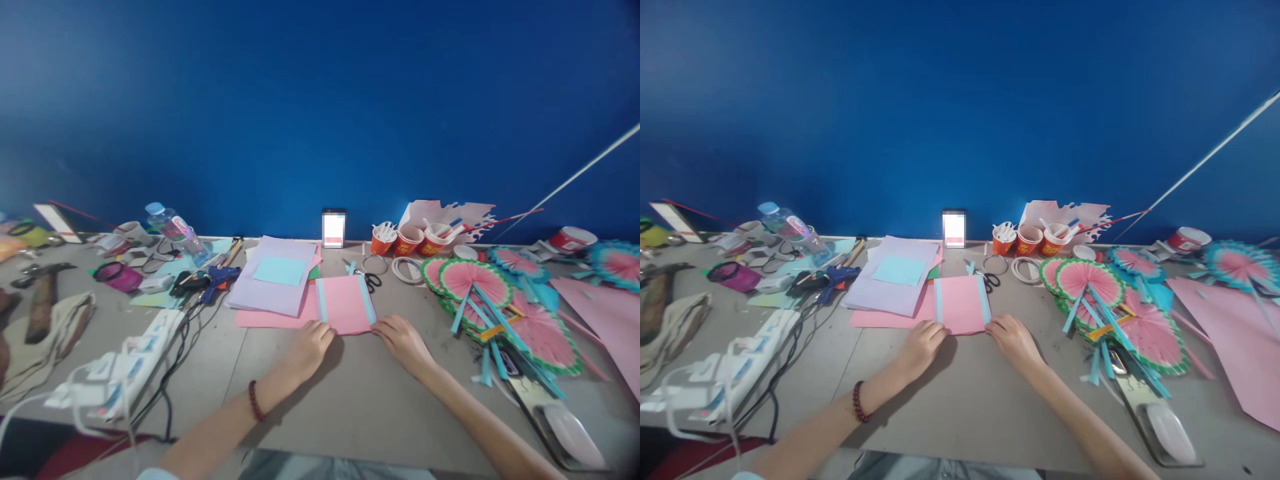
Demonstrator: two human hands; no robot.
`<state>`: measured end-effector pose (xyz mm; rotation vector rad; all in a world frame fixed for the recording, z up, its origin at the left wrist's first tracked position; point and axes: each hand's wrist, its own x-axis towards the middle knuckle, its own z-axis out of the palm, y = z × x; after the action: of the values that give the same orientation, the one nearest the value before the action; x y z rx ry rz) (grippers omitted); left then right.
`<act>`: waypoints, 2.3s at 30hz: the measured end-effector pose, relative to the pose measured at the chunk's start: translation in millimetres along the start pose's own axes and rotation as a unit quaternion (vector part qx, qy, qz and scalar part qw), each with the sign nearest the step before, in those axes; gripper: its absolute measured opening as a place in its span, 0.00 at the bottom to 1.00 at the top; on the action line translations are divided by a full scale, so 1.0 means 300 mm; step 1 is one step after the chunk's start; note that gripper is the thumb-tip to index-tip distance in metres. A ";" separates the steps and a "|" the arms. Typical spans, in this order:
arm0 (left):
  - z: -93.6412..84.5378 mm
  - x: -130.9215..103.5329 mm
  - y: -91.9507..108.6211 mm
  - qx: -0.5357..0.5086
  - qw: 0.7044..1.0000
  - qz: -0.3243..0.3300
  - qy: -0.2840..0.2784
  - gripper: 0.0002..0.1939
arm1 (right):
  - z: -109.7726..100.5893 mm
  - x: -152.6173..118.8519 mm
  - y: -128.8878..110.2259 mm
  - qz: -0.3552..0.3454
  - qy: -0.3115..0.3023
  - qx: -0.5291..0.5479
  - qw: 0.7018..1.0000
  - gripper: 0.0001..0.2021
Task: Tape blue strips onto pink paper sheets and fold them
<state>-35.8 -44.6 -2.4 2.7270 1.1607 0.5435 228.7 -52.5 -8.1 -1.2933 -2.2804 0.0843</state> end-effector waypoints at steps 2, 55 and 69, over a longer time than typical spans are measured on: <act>-0.008 0.014 0.000 -0.045 0.998 -0.039 -0.003 0.10 | -0.007 0.013 0.005 0.033 -0.024 0.051 0.998 0.09; -0.031 0.137 -0.074 -0.290 0.941 -0.171 -0.041 0.05 | -0.081 0.248 0.064 0.231 -0.285 0.188 0.911 0.09; -0.041 0.164 -0.083 -0.325 0.916 -0.217 -0.085 0.06 | -0.081 0.219 0.029 0.221 -0.247 0.156 0.931 0.10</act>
<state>-25.8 7.8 16.3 1.8479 1.2113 0.4999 219.4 1.4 36.7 -1.7199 -2.1745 0.9887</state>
